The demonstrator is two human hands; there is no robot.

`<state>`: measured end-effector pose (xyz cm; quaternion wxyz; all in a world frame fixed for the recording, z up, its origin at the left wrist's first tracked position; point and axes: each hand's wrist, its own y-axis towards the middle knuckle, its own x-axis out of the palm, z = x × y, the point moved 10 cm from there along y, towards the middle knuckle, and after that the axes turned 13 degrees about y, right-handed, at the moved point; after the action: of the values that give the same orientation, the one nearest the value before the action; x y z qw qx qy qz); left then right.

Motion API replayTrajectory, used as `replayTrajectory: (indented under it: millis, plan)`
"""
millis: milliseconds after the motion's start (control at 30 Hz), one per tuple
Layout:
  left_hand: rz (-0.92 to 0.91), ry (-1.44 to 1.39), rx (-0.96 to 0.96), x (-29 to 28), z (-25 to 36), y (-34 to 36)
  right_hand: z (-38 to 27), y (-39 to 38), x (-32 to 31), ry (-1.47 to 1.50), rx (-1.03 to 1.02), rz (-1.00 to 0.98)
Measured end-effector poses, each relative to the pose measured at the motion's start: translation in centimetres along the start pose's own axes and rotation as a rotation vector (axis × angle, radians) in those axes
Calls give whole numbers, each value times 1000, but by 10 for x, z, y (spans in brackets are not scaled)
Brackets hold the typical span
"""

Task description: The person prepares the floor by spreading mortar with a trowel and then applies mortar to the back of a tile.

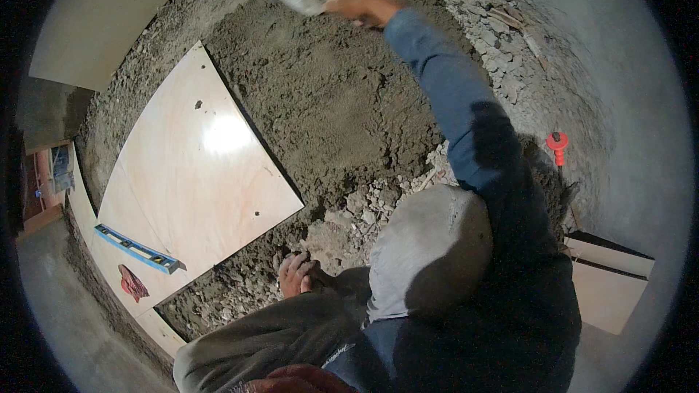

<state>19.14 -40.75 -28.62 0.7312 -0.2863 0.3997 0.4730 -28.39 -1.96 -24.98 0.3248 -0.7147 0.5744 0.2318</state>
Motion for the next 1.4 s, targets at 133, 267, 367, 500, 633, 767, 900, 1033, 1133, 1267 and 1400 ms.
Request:
replayTrajectory:
  millis: [133,267,367,500,633,767,900,1033,1133,1267,1400]
  plan:
    - [19,-3,41,-3,5,4,94,33,-68,-225,137,227]
    - [15,38,-21,-11,4,-7,3,0,-1,-212,-58,10]
    - [16,10,43,0,3,0,-41,-41,27,-186,-190,-137]
    - [22,42,53,2,3,-4,-43,-57,5,-303,-133,-192]
    - [22,16,14,-2,5,-5,73,-8,-53,-272,91,35]
    - [31,-23,44,5,8,6,169,-15,-107,-276,169,465]
    - [42,-45,113,11,8,10,156,-29,-66,559,-66,538]
    - [55,32,99,2,8,-8,42,20,35,1516,-40,149]
    - [44,10,178,3,20,10,93,16,29,1634,-52,506]
    - [46,20,147,-7,18,8,78,-20,71,1994,181,558]
    - [35,11,125,-10,18,8,78,-109,80,1877,341,634]
